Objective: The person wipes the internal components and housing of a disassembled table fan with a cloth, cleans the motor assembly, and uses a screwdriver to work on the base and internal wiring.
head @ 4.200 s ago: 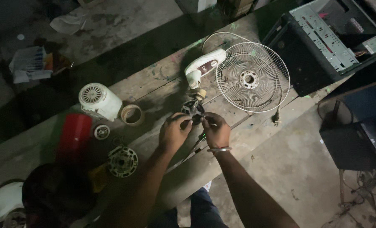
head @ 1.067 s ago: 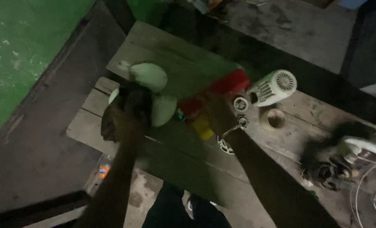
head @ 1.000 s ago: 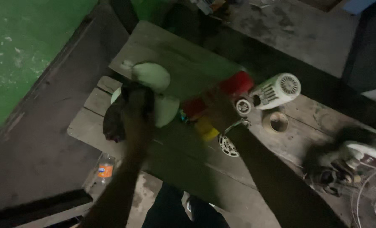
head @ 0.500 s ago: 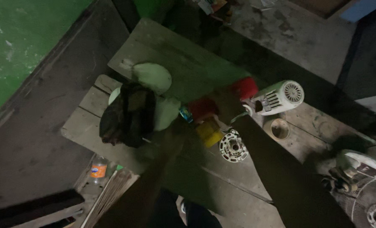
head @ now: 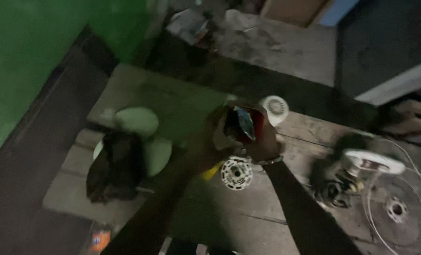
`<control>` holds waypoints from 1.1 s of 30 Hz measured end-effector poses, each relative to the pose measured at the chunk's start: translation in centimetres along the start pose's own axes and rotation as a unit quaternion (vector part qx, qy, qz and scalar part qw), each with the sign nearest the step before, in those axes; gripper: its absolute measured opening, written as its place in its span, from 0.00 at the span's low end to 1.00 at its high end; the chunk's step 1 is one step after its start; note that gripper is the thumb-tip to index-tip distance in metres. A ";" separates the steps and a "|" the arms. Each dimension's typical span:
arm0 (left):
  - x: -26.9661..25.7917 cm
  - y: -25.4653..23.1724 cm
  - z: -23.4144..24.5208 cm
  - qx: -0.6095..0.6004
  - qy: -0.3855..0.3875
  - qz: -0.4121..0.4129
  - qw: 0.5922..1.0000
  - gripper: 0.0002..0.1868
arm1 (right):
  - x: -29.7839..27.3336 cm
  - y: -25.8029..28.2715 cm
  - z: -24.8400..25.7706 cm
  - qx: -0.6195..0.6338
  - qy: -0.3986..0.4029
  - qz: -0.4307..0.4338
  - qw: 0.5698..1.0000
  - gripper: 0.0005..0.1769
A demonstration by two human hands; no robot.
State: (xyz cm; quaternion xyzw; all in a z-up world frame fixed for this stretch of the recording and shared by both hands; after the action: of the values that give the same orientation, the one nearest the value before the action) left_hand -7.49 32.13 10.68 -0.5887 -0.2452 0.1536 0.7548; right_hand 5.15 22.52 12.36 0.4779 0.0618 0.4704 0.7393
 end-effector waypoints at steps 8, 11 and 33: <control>3.3 -10.0 -10.7 -0.160 0.232 -0.049 0.958 0.64 | -8.5 -1.1 10.0 0.152 -0.154 -0.039 0.975 0.34; 2.7 -13.4 -13.7 0.010 0.207 -0.123 0.971 0.58 | -12.3 -0.1 13.6 0.069 -0.185 -0.063 0.978 0.40; -7.3 -17.9 -28.0 0.028 0.235 -0.366 0.900 0.48 | -27.4 16.5 29.6 -0.241 -0.281 -0.214 0.904 0.35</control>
State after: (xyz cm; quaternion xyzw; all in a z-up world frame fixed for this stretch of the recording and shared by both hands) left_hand 0.89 0.89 21.36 -0.4551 -0.2549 -0.2696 0.8095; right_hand -4.41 -15.66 30.97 0.3731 -0.1629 0.1475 0.9014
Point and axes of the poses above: each hand's wrist, its own x-axis towards the middle knuckle, its own z-axis out of the back of the hand, y = z × x, the point moved 9 cm from there along x, towards the middle knuckle, and after that the axes turned 5 degrees about -y, right-handed, at the moved point
